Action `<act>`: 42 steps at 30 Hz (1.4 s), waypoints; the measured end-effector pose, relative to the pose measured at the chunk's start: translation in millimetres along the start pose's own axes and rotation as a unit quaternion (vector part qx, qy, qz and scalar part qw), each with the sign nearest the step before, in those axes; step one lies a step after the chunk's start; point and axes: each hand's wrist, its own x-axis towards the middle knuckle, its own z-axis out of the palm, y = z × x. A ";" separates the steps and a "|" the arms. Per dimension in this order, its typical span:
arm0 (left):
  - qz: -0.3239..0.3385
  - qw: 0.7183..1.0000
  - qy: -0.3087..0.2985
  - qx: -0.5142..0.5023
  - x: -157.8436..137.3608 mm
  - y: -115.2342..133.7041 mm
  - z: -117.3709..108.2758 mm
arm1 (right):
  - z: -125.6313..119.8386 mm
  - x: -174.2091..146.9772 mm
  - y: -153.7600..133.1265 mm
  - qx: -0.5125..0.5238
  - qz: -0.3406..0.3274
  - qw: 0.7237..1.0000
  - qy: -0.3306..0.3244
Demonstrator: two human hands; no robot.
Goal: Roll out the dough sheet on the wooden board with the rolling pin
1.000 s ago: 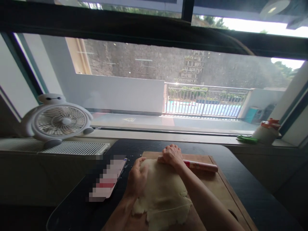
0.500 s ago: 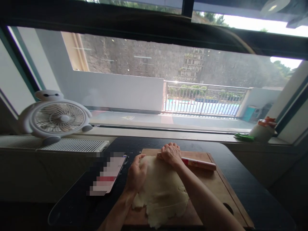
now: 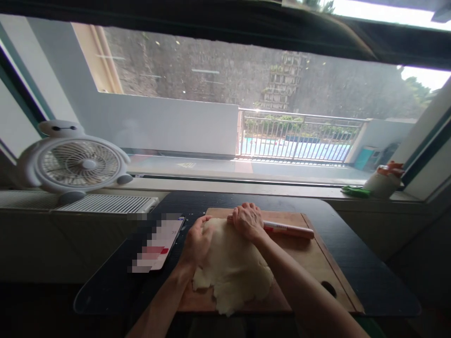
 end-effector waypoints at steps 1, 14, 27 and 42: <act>-0.027 0.998 -0.044 -0.023 3.9 1.1 -4.2 | 0.9 10.9 3.1 0.000 0.015 1.000 -0.010; -0.138 0.882 -0.446 0.068 60.8 65.6 -6.5 | -13.6 -3.4 104.5 -0.057 -0.011 0.998 -0.013; -0.129 0.954 -0.226 -0.151 0.8 29.6 -7.0 | -15.5 -19.3 144.2 -0.070 0.041 0.997 0.018; 0.040 0.976 -0.208 0.051 -0.4 13.6 19.5 | -26.0 -28.2 39.8 -0.029 -0.117 0.990 -0.073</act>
